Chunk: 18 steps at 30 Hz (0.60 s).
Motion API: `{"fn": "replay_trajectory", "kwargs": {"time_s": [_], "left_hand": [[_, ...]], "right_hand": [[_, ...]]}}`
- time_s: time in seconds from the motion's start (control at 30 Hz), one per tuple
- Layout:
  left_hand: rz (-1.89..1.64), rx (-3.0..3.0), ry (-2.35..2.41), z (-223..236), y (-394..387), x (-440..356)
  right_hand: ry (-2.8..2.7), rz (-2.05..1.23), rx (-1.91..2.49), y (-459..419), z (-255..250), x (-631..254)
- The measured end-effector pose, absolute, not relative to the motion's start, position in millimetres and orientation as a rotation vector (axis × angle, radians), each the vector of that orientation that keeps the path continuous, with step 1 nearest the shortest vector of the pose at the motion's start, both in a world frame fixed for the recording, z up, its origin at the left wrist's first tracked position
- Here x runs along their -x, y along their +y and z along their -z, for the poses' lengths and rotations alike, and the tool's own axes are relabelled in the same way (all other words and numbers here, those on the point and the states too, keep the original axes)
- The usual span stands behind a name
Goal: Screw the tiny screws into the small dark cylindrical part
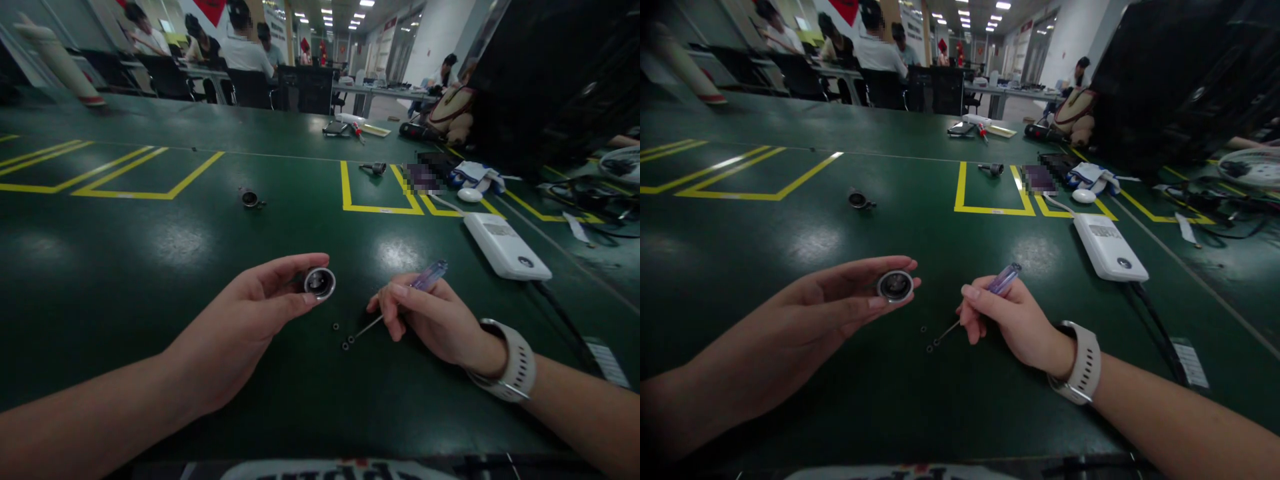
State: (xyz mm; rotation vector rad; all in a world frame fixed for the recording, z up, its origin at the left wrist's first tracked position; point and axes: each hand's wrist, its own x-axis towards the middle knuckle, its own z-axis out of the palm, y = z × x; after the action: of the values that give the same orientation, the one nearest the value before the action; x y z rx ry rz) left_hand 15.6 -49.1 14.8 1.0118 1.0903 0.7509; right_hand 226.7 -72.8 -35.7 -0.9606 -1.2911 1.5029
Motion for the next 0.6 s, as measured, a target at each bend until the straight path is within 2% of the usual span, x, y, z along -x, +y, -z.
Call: {"fn": "replay_trajectory", "kwargs": {"time_s": [0.23,0.43,0.6], "left_hand": [[-0.709,-1.009,1.077,-12.3,-47.9,-13.9],[-0.714,-1.059,1.082,-4.0,-47.7,-13.5],[-0.742,-1.144,1.066,1.5,-49.1,-15.8]], "right_hand": [[-1.541,-1.353,1.059,-80.4,32.9,-224.7],[-2.149,-0.645,0.834,-92.4,19.1,-216.6],[-2.227,-0.300,0.707,-98.9,20.2,-215.8]]}}
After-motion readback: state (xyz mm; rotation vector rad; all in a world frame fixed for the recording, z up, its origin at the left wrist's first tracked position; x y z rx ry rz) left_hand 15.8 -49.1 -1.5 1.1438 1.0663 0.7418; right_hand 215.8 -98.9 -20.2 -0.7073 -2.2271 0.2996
